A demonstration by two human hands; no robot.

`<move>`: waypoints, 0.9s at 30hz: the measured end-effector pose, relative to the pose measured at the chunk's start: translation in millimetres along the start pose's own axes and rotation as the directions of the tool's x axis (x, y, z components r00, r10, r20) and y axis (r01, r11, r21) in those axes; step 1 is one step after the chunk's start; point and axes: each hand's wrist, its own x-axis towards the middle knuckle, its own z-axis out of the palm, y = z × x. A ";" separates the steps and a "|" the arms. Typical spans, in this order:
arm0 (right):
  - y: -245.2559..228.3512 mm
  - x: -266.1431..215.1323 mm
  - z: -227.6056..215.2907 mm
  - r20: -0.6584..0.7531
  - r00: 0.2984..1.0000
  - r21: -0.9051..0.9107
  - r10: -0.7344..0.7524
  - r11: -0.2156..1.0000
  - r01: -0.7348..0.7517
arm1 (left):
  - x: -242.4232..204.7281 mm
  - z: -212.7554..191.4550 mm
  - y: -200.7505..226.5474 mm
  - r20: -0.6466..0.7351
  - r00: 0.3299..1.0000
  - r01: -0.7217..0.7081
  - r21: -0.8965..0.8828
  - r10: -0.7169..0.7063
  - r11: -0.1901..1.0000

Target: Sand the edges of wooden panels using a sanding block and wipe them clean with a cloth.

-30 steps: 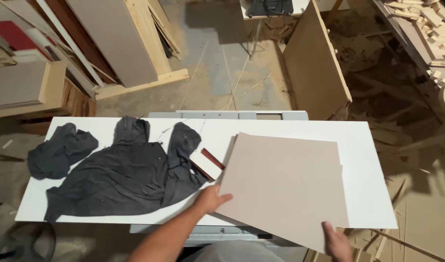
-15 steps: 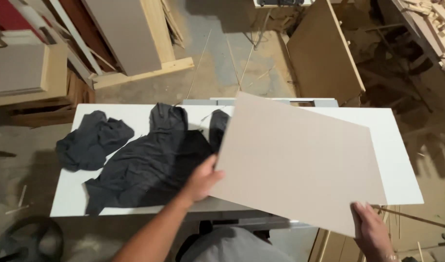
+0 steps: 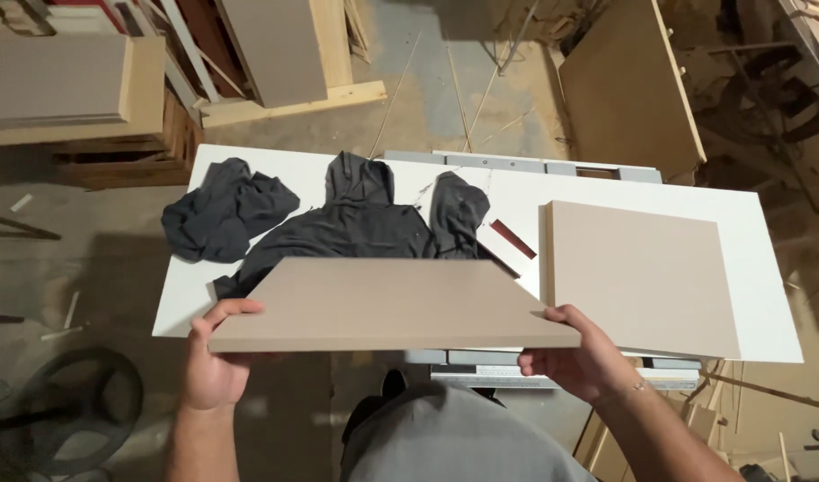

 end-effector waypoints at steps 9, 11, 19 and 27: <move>1.6 10.5 25.2 -0.059 0.992 -0.062 0.108 0.992 -0.112 | 2.7 -23.8 -17.7 0.026 0.996 0.081 0.009 -0.081 0.997; 2.9 16.6 16.2 -0.066 0.993 -0.062 0.098 0.993 -0.102 | 7.8 -27.1 -21.4 0.058 0.995 0.085 -0.014 -0.085 0.996; 4.8 18.3 -1.4 -0.227 0.837 -0.490 -0.498 0.801 0.344 | 42.9 6.4 13.9 -0.172 0.955 0.261 0.116 -0.240 0.958; -11.3 39.2 -4.4 0.021 0.715 -0.746 -0.699 0.465 0.476 | 54.7 73.4 33.5 -0.011 0.561 -0.299 0.930 0.828 0.215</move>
